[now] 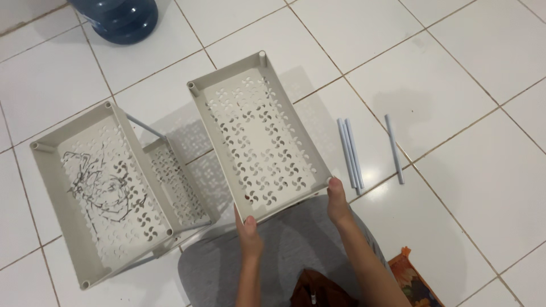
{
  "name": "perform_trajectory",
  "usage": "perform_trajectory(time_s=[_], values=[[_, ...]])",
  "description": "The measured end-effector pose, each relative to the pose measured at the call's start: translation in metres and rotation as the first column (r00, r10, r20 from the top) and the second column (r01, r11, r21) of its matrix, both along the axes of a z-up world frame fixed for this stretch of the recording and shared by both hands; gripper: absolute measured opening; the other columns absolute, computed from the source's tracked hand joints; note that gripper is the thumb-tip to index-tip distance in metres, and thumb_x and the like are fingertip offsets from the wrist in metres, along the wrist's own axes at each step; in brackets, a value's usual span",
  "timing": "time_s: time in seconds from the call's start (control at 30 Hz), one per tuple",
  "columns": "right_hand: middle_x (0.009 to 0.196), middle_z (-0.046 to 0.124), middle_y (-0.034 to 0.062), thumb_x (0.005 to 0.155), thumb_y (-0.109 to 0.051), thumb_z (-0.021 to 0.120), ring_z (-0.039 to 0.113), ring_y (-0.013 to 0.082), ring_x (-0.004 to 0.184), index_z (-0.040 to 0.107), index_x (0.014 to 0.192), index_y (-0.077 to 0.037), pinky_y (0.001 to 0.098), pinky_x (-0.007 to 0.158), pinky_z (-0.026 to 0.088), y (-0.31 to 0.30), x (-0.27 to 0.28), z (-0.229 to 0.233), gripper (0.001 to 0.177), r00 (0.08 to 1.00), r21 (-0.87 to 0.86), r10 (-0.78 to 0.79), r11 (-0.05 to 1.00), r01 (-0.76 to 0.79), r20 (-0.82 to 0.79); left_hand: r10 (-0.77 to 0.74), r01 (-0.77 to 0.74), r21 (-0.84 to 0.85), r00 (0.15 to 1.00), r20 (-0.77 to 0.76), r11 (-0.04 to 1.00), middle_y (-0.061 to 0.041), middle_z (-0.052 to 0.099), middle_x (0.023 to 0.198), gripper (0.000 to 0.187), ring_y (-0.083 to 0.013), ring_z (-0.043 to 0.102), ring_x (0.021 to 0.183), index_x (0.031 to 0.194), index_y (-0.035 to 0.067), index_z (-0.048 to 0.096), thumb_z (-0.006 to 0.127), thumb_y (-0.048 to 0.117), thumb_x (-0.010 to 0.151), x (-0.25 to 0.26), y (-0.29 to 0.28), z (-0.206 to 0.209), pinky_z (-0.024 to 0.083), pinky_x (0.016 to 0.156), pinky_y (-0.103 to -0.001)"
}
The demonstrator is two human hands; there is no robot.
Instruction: The person sits on a tiled floor and assembles a multi-tiered tray unit by inserting light blue rods into the corner holes of perforated gray trays. The person stacks the trays onto the rods to form a two-tier structure.
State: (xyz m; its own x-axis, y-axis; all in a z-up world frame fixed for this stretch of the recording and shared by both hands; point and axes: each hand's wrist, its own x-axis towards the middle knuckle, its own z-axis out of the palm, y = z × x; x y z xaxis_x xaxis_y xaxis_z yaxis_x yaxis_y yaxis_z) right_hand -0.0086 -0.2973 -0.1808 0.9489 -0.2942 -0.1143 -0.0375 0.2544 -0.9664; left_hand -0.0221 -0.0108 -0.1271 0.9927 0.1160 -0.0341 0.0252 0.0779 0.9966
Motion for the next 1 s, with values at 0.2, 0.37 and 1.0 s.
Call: perform_trajectory(time_s=[0.2, 0.37, 1.0], values=[[0.134, 0.076, 0.0181, 0.098, -0.089, 0.049, 0.065, 0.0284, 0.133, 0.065, 0.147, 0.009, 0.0416, 0.117, 0.044, 0.003, 0.001, 0.004, 0.111, 0.998, -0.049, 0.037, 0.998, -0.034, 0.057, 0.032, -0.032, -0.004, 0.998, 0.061, 0.999, -0.019, 0.06, 0.141, 0.11, -0.0301, 0.059, 0.134, 0.158, -0.004, 0.045, 0.056, 0.086, 0.096, 0.005, -0.007, 0.022, 0.045, 0.116, -0.048], [0.13, 0.077, 0.0213, 0.103, -0.087, 0.045, 0.067, 0.0316, 0.128, 0.066, 0.148, 0.011, 0.0443, 0.114, 0.047, 0.006, 0.001, 0.004, 0.11, 0.998, -0.063, 0.038, 0.997, -0.035, 0.046, 0.05, -0.045, -0.039, 0.99, 0.131, 0.998, -0.017, 0.059, 0.135, 0.105, -0.0305, 0.058, 0.131, 0.154, -0.003, 0.049, 0.062, 0.083, 0.095, 0.01, -0.007, 0.016, 0.046, 0.115, -0.048], [0.165, 0.06, 0.0205, 0.096, -0.084, 0.05, 0.045, 0.0332, 0.161, 0.051, 0.166, 0.002, 0.0491, 0.133, 0.023, 0.018, -0.006, 0.055, 0.111, 0.999, 0.024, 0.038, 0.999, -0.038, 0.009, 0.026, -0.031, -0.083, 0.997, -0.068, 0.996, -0.017, 0.056, 0.13, 0.054, -0.0316, 0.05, 0.121, 0.141, -0.012, 0.06, 0.053, 0.038, 0.121, -0.018, 0.021, -0.097, 0.037, 0.11, -0.047]])
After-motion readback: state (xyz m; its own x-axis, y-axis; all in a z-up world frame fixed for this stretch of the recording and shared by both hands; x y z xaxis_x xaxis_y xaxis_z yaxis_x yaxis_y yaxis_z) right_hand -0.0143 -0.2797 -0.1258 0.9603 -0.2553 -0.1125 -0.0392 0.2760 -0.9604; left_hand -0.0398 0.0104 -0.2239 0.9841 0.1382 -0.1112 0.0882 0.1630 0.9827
